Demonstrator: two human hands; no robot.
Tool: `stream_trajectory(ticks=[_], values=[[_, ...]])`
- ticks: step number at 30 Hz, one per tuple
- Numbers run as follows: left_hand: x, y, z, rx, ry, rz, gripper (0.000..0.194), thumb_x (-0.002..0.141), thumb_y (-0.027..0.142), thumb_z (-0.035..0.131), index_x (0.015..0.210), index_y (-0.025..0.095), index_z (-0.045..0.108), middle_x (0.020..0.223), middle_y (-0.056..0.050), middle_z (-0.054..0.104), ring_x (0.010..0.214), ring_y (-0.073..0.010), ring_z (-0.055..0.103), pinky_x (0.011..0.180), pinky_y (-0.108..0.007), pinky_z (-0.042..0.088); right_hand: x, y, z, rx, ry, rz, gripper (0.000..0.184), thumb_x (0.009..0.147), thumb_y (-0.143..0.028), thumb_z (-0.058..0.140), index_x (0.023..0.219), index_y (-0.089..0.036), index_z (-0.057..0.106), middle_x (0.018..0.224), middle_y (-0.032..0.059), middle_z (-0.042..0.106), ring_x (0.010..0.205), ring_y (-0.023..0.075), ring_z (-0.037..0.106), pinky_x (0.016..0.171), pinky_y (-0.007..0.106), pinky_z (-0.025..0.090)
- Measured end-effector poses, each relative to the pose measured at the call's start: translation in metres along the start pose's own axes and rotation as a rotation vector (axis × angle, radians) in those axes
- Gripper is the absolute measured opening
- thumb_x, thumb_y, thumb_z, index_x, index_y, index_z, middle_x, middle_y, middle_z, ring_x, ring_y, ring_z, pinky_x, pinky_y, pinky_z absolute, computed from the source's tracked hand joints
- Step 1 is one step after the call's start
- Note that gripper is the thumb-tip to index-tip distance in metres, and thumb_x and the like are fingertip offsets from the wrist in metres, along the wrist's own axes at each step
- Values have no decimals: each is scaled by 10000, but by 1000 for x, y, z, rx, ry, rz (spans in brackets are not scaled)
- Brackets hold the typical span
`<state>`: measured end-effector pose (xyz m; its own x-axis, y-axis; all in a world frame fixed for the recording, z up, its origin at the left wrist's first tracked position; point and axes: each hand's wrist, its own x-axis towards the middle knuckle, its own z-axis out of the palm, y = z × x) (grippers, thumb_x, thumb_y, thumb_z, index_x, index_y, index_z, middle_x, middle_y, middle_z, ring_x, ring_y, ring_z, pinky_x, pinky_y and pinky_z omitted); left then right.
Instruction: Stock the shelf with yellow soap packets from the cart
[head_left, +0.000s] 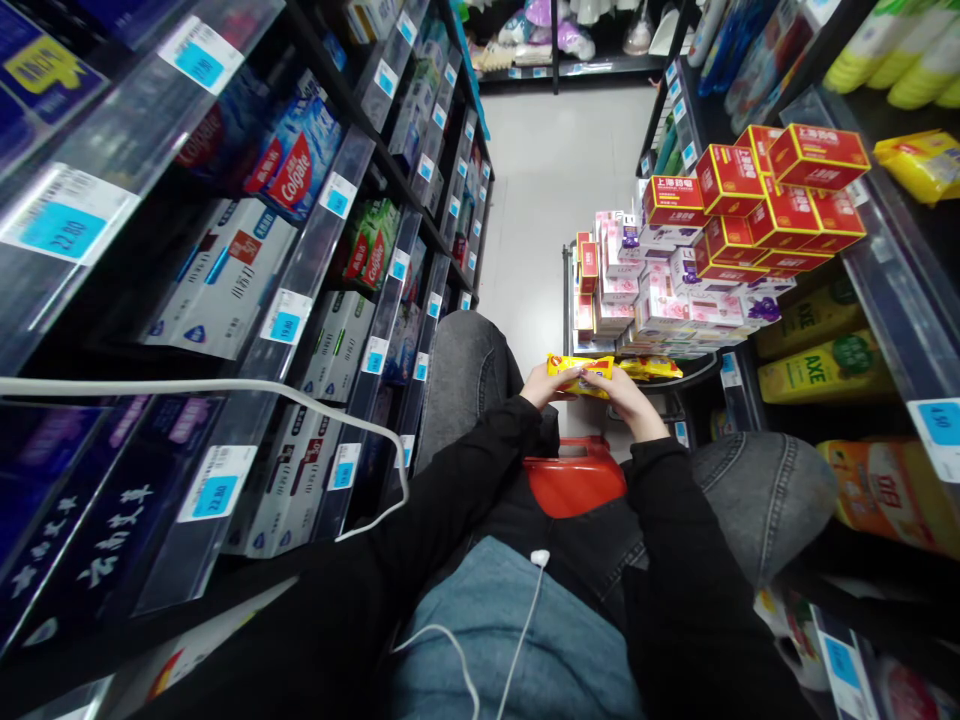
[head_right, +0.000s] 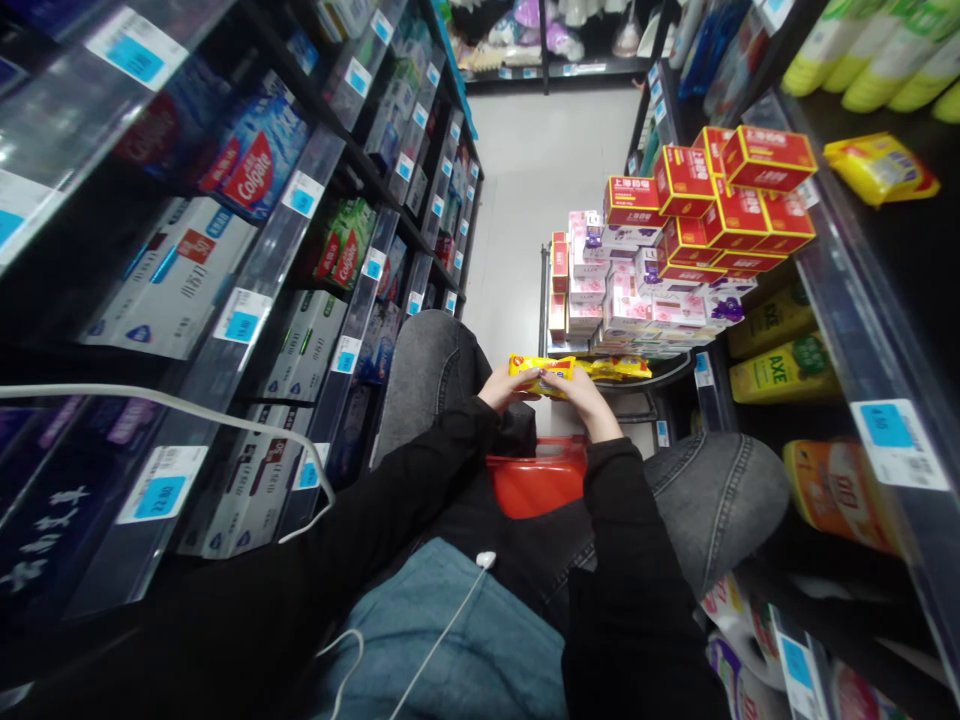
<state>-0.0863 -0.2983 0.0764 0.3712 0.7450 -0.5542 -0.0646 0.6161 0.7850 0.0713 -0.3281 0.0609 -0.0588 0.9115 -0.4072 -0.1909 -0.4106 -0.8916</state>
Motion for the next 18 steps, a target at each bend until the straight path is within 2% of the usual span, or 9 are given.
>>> stream_trajectory(ticks=[18], values=[[4, -2, -1, 0, -7, -4, 537, 601, 380, 834, 1010, 100, 629, 980, -137, 682, 773, -179, 657, 686, -312, 552, 0, 0, -1, -29, -2, -11, 539, 503, -545, 828, 854, -160, 688, 894, 87, 704, 825, 213, 644, 728, 305, 482]])
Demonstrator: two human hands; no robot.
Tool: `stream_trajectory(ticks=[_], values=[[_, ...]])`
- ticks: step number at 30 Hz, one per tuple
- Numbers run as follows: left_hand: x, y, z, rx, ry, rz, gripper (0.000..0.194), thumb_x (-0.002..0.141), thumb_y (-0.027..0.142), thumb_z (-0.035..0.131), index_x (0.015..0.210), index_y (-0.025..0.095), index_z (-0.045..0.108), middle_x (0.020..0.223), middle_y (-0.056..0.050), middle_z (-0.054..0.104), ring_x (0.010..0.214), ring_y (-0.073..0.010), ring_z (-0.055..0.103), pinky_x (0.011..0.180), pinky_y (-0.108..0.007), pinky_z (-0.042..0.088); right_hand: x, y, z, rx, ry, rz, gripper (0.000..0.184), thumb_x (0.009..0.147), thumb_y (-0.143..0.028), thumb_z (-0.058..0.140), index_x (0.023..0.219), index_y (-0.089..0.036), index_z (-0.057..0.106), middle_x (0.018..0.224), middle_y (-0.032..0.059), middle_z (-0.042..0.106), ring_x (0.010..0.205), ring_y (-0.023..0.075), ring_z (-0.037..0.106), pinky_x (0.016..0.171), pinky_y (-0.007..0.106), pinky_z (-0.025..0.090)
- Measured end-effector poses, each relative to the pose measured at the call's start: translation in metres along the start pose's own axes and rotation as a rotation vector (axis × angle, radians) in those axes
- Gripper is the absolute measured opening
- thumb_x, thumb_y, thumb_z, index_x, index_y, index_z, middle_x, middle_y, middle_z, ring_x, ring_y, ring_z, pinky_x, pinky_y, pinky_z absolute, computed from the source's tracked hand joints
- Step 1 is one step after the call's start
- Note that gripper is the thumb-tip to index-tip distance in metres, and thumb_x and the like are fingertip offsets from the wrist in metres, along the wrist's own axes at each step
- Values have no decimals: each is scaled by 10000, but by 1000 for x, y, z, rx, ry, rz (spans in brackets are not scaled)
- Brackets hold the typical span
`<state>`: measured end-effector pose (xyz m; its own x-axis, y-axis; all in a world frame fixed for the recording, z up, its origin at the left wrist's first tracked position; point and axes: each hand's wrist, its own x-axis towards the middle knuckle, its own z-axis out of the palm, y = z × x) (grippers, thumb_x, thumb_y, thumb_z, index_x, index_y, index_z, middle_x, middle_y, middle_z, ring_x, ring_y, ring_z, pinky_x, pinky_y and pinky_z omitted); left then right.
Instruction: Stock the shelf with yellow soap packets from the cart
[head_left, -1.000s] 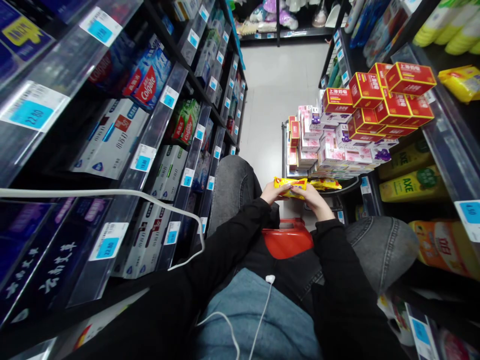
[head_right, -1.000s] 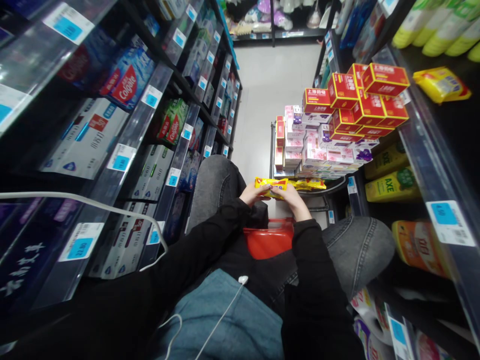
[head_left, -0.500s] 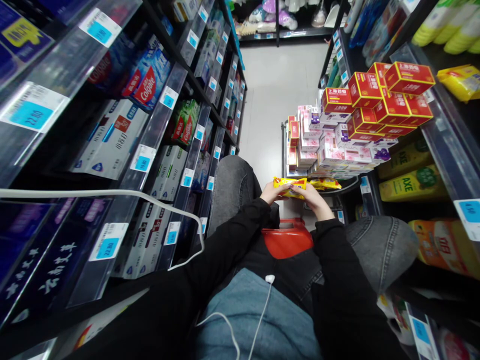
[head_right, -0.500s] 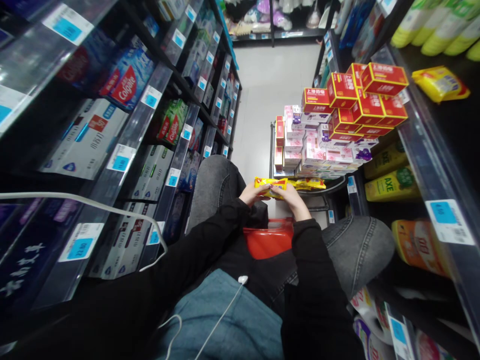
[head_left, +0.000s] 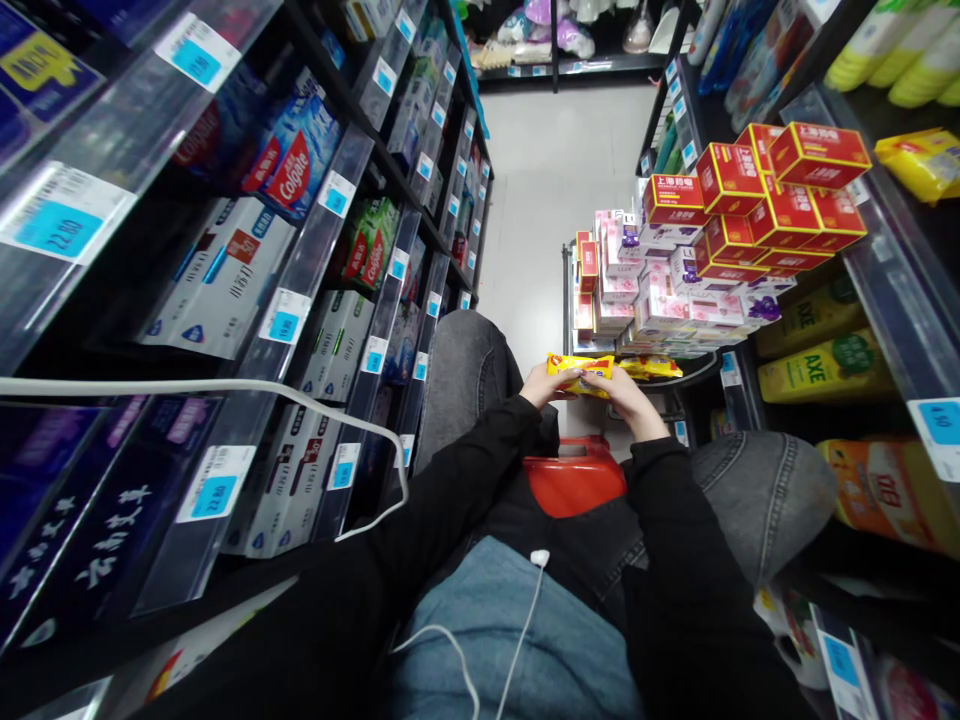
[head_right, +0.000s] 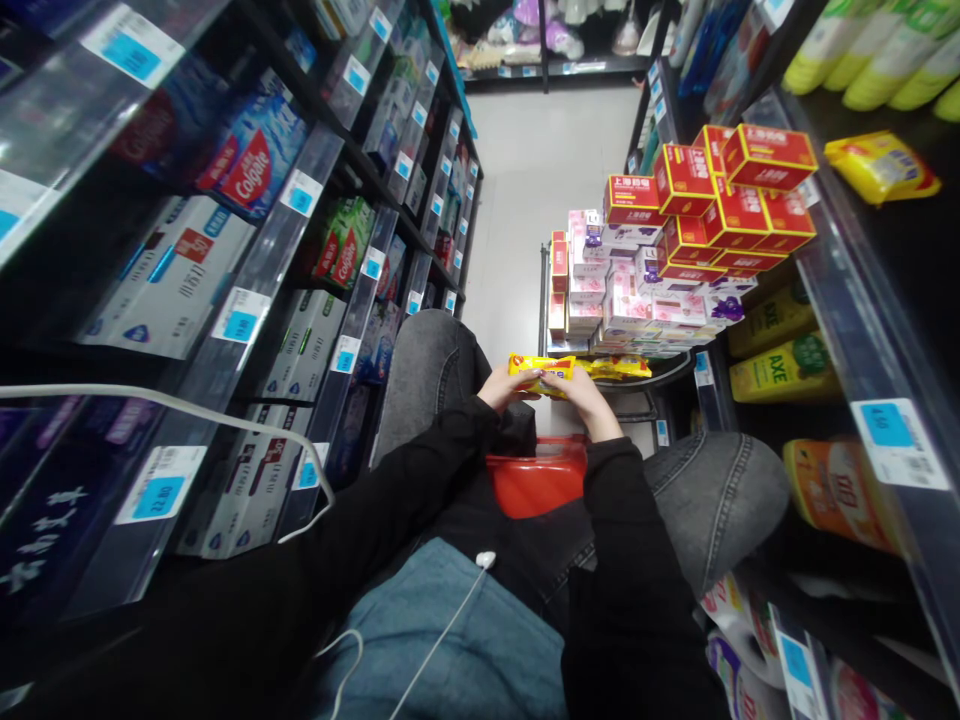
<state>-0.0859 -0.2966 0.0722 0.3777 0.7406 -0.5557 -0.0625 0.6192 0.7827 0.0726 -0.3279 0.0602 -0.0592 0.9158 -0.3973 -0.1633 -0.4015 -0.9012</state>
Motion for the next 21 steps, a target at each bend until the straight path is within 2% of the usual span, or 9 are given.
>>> stream_trajectory(ticks=[5, 11, 21], values=[[-1, 0, 0, 12, 5, -1, 531, 598, 378, 838, 1005, 110, 629, 980, -131, 684, 783, -178, 656, 692, -311, 554, -1, -1, 0, -11, -7, -7, 538, 527, -550, 815, 873, -158, 690, 905, 88, 705, 832, 215, 646, 739, 309, 483], [-2, 1, 0, 3, 3, 4, 562, 590, 408, 840, 1017, 105, 636, 992, -138, 684, 789, -183, 659, 661, -289, 550, 0, -1, 2, 31, -8, -3, 574, 494, -562, 833, 877, -157, 696, 905, 86, 711, 853, 216, 652, 788, 315, 492], [-3, 2, 0, -9, 1, -4, 551, 588, 401, 846, 1004, 102, 641, 953, -126, 690, 763, -179, 660, 678, -309, 552, 2, 2, 0, 19, -17, -5, 572, 505, -572, 825, 878, -161, 687, 890, 84, 707, 862, 224, 654, 761, 313, 498]])
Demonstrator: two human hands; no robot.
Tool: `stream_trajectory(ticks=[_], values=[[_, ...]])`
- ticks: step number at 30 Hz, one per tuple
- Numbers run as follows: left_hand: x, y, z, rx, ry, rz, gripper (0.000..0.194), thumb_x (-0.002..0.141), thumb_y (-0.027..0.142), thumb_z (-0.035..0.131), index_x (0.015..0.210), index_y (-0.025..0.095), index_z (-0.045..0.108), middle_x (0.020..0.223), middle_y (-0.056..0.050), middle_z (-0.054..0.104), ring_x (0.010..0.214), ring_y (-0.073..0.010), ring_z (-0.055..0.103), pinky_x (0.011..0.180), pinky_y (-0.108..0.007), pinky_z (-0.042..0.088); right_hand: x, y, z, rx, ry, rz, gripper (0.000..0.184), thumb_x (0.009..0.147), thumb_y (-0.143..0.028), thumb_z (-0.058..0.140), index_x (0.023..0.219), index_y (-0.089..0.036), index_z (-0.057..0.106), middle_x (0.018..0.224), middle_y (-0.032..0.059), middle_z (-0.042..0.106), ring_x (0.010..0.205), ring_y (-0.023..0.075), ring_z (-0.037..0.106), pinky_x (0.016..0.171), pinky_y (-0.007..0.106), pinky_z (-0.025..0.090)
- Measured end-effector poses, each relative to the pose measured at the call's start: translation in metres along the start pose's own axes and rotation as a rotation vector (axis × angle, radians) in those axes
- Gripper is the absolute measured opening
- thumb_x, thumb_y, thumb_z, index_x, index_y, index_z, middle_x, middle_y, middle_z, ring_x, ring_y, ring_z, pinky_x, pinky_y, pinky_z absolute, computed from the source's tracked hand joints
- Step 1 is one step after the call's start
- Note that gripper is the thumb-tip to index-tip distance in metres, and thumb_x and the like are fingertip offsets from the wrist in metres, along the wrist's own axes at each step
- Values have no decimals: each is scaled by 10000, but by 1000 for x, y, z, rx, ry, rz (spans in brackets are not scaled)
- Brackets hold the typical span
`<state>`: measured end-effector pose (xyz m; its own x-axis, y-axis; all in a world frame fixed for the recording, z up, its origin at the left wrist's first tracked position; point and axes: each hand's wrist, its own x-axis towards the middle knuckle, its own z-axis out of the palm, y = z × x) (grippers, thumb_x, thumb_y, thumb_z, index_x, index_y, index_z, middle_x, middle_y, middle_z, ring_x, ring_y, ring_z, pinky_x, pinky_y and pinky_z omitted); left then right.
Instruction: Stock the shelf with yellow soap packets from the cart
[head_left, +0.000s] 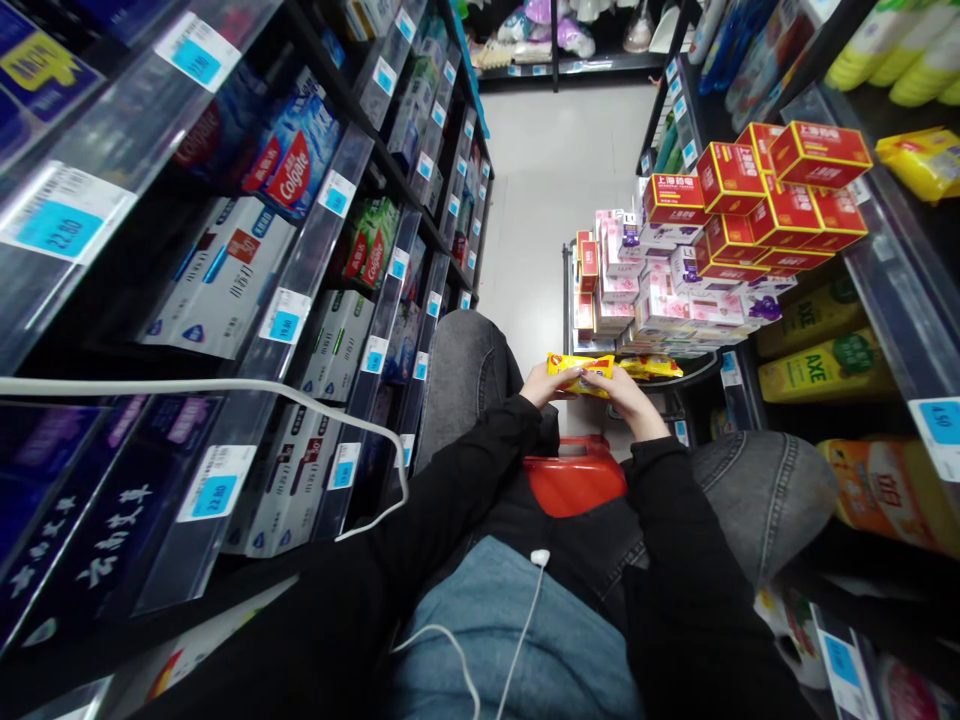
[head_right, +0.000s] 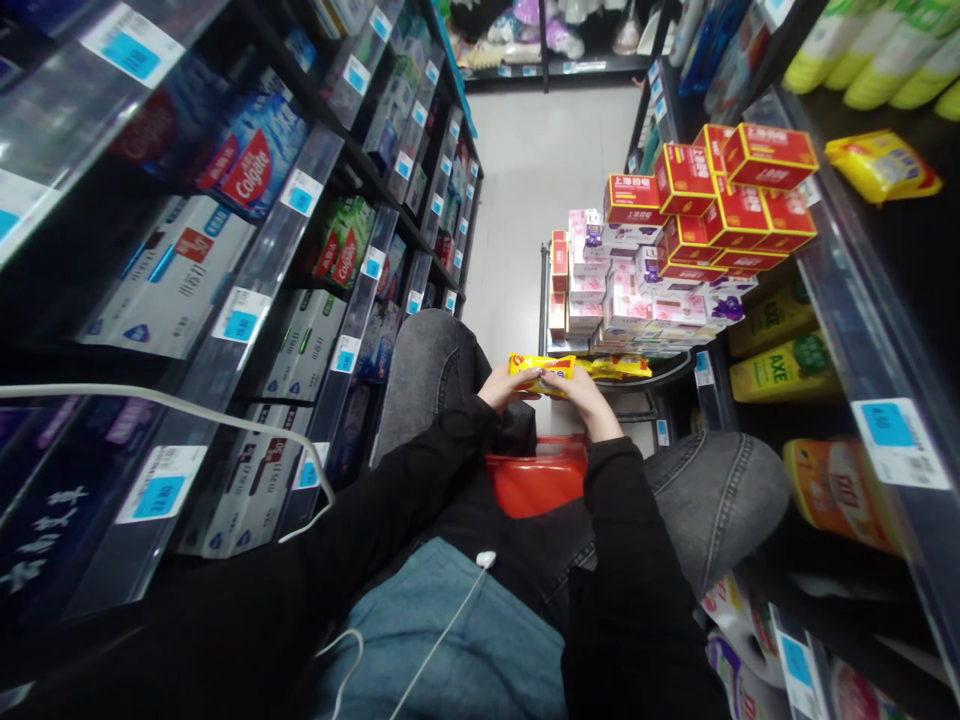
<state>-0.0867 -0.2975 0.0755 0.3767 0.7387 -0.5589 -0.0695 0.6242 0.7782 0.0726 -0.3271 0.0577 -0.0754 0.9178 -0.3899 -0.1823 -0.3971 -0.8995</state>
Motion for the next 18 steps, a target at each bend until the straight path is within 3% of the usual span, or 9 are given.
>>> stream_trajectory(ticks=[18], values=[[0, -1, 0, 11, -4, 5, 566, 574, 385, 849, 1014, 95, 645, 975, -132, 684, 773, -179, 659, 632, -272, 553, 2, 5, -3, 4, 4, -1, 549, 497, -545, 840, 851, -150, 700, 859, 85, 710, 819, 219, 659, 794, 339, 503]])
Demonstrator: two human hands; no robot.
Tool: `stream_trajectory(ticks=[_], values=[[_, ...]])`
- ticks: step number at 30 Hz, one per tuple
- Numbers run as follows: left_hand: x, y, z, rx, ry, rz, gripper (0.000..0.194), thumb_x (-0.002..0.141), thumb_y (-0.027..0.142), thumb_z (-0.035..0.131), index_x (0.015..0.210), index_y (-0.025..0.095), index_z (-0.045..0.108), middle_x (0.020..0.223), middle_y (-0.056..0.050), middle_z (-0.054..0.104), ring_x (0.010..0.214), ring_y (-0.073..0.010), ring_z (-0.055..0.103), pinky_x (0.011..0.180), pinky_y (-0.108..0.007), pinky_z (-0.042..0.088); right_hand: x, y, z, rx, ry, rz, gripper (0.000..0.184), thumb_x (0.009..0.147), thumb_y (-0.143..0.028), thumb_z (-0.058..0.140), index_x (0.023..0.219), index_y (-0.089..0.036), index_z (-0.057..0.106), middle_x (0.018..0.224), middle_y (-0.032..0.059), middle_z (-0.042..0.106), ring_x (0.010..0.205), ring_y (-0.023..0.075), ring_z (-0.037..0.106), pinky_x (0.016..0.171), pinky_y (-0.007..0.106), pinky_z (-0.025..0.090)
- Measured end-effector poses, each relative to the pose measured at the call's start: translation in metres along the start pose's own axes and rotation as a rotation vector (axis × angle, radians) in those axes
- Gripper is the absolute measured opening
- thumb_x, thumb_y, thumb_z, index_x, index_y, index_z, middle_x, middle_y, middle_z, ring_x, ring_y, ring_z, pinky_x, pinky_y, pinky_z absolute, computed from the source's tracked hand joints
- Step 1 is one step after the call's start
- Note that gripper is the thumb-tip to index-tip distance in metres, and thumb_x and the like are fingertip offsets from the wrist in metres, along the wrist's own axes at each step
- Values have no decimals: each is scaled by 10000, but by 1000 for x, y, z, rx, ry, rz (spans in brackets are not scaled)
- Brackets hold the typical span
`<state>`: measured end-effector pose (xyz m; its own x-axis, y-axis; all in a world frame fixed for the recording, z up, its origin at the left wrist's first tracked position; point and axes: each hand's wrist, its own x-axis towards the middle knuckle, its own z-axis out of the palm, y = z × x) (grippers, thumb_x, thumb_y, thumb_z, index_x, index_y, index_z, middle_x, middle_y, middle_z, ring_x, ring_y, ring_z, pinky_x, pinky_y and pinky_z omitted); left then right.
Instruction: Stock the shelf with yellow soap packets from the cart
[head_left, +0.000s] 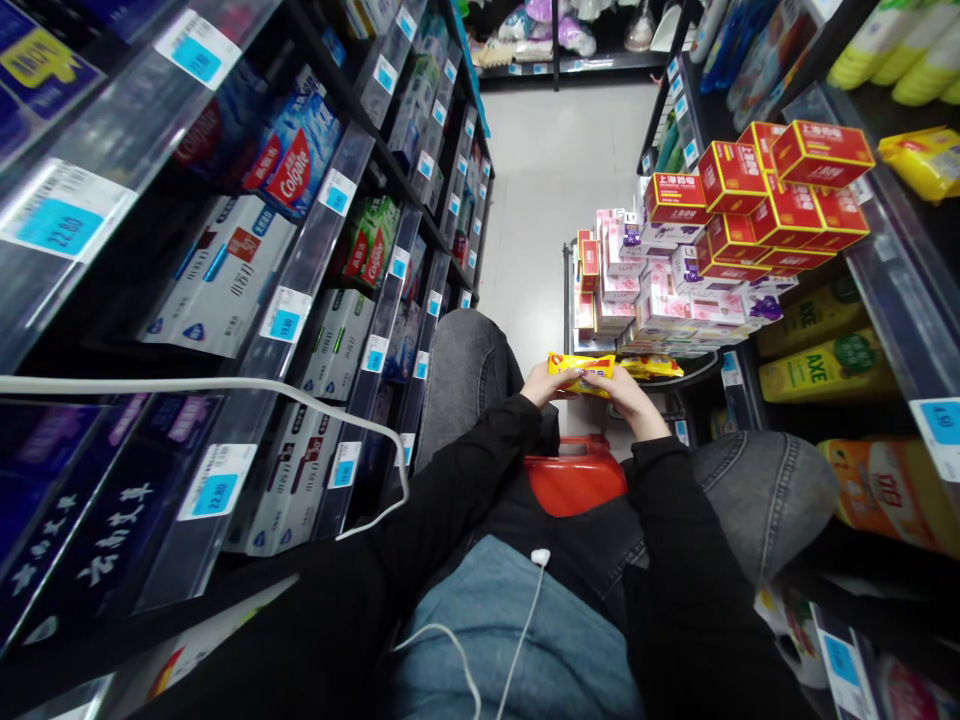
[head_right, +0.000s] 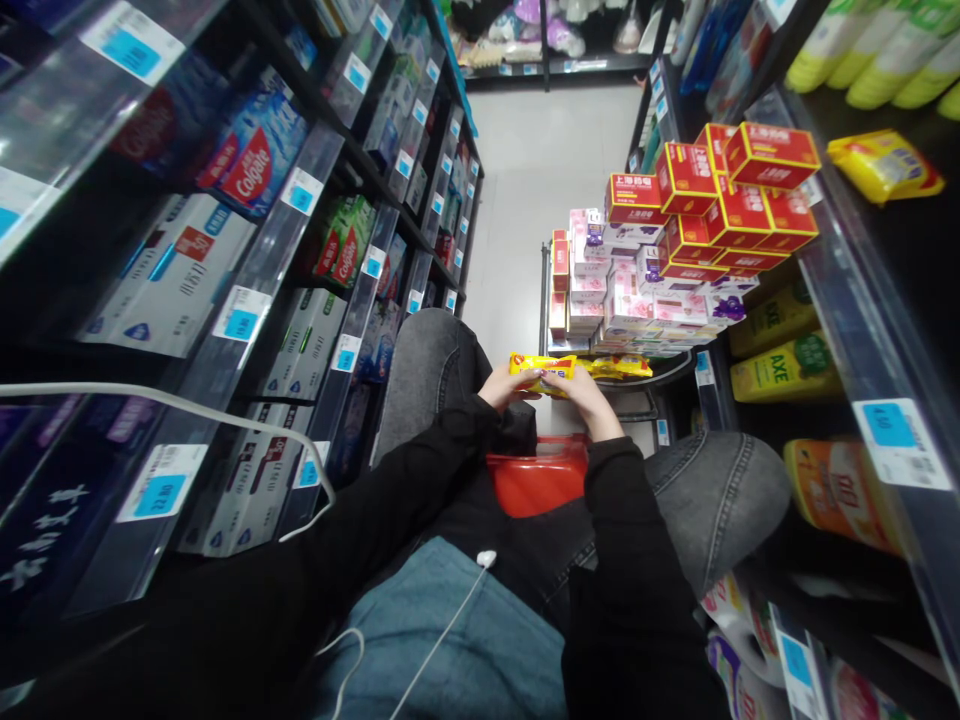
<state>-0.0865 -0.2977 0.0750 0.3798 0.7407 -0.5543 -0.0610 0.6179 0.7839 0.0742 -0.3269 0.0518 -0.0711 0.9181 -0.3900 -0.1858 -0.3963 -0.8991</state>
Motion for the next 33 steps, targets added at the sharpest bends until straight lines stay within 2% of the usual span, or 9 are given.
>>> stream_trajectory(ticks=[11, 17, 24, 33], values=[[1, -1, 0, -7, -3, 2, 559, 595, 415, 844, 1009, 97, 644, 967, -133, 689, 763, -175, 659, 640, -278, 555, 0, -2, 1, 12, -7, -10, 571, 501, -565, 839, 880, -158, 708, 940, 92, 718, 877, 226, 666, 839, 335, 501], [0, -1, -1, -9, -3, 3, 564, 595, 398, 845, 1025, 94, 644, 993, -144, 688, 772, -181, 661, 648, -286, 555, 0, -1, 1, 8, -6, -18, 562, 515, -555, 838, 885, -152, 710, 942, 93, 718, 879, 225, 665, 839, 334, 502], [0, 0, 0, -3, 2, -2, 538, 605, 374, 839, 1023, 99, 643, 962, -129, 688, 759, -173, 659, 633, -272, 551, -1, -1, 0, -3, 1, 4, 551, 506, -550, 838, 856, -146, 705, 889, 91, 716, 818, 220, 664, 767, 324, 510], [1, -1, -1, 1, 15, 2, 529, 610, 357, 838, 1022, 89, 645, 970, -139, 690, 758, -178, 659, 653, -296, 560, -2, -4, 2, -3, -12, -5, 543, 506, -548, 842, 856, -156, 704, 916, 90, 720, 860, 225, 668, 819, 336, 508]])
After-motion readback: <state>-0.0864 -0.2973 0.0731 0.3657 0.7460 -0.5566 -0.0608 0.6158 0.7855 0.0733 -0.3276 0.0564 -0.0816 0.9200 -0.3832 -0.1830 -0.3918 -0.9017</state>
